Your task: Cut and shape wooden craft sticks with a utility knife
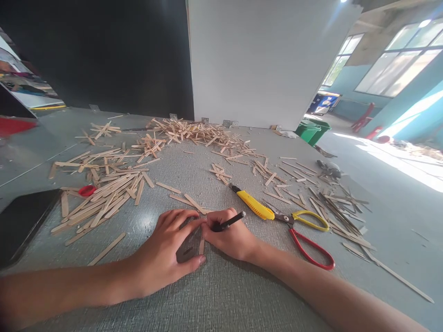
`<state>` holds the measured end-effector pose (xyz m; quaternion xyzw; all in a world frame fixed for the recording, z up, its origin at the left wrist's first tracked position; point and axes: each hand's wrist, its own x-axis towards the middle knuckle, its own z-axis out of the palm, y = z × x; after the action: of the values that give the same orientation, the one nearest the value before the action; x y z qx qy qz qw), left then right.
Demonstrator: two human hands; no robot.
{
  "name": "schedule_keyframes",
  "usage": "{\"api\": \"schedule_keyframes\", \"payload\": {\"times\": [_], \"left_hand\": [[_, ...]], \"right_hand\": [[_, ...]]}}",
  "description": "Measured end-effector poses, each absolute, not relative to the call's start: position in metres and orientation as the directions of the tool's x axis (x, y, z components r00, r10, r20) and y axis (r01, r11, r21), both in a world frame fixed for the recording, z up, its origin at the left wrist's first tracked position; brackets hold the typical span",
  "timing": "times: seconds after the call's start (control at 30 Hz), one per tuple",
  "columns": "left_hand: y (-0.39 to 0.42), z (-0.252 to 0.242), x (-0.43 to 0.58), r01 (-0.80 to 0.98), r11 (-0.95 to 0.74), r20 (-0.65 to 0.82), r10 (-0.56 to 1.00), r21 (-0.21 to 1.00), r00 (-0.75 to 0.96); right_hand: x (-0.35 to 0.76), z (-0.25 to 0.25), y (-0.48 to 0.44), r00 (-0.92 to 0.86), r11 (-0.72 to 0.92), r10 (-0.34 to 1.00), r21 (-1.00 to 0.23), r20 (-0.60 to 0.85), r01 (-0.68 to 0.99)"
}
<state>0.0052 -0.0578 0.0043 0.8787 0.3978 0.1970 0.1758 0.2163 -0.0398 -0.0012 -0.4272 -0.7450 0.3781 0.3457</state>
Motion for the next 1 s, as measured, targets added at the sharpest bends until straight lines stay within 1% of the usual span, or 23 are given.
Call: {"api": "schedule_keyframes", "payload": {"times": [0.27,0.33,0.4,0.47,0.5,0.53,0.6,0.67,0.7,0.73,0.77,0.8,0.83,0.9,0.97,1.0], "left_hand": [[-0.057,0.005,0.006,0.623,-0.628,0.216,0.764,0.466,0.608],[-0.058,0.005,0.006,0.625,-0.631,0.219,0.763,0.461,0.609],[-0.059,0.005,0.005,0.626,-0.635,0.233,0.762,0.453,0.605],[-0.059,0.003,0.003,0.620,-0.645,0.256,0.756,0.446,0.602],[-0.059,0.002,0.003,0.615,-0.654,0.268,0.750,0.441,0.605],[-0.058,0.001,0.002,0.609,-0.663,0.279,0.743,0.436,0.608],[-0.058,0.000,0.001,0.597,-0.679,0.299,0.729,0.426,0.616],[-0.058,0.000,0.001,0.588,-0.685,0.314,0.725,0.430,0.613],[-0.058,0.000,0.000,0.583,-0.685,0.322,0.725,0.437,0.609],[-0.059,0.000,0.000,0.578,-0.684,0.329,0.725,0.444,0.605],[-0.059,0.000,0.000,0.575,-0.683,0.335,0.726,0.450,0.600],[-0.059,0.000,0.000,0.575,-0.681,0.339,0.729,0.454,0.595],[-0.060,0.000,0.000,0.576,-0.680,0.345,0.730,0.454,0.590],[-0.060,0.001,0.001,0.580,-0.681,0.361,0.730,0.447,0.580],[-0.061,0.003,0.001,0.569,-0.695,0.379,0.718,0.440,0.584],[-0.061,0.004,0.002,0.555,-0.708,0.386,0.705,0.438,0.595]], "right_hand": [[0.217,0.000,-0.042,-0.404,0.328,0.897,-0.880,0.176,0.343],[0.217,0.001,-0.043,-0.395,0.297,0.905,-0.896,0.155,0.329],[0.218,0.003,-0.043,-0.386,0.220,0.918,-0.930,0.096,0.293],[0.220,0.007,-0.040,-0.315,0.134,0.948,-0.954,0.045,0.268],[0.222,0.010,-0.038,-0.253,0.114,0.966,-0.958,0.045,0.264],[0.225,0.014,-0.035,-0.180,0.113,0.982,-0.955,0.065,0.274],[0.232,0.023,-0.028,-0.062,0.157,0.988,-0.919,0.145,0.362],[0.245,0.033,-0.019,-0.053,0.203,0.977,-0.833,0.205,0.514],[0.253,0.037,-0.015,-0.090,0.233,0.970,-0.744,0.228,0.626],[0.262,0.040,-0.011,-0.141,0.266,0.960,-0.621,0.243,0.737],[0.271,0.043,-0.008,-0.200,0.299,0.947,-0.464,0.250,0.834],[0.282,0.045,-0.005,-0.270,0.328,0.934,-0.267,0.233,0.906],[0.292,0.046,-0.002,-0.300,0.337,0.931,-0.172,0.210,0.926],[0.311,0.046,0.002,-0.335,0.349,0.928,-0.067,0.165,0.935],[0.325,0.045,0.006,-0.383,0.387,0.916,-0.008,0.124,0.922],[0.329,0.045,0.007,-0.429,0.430,0.899,0.012,0.089,0.903]]}}
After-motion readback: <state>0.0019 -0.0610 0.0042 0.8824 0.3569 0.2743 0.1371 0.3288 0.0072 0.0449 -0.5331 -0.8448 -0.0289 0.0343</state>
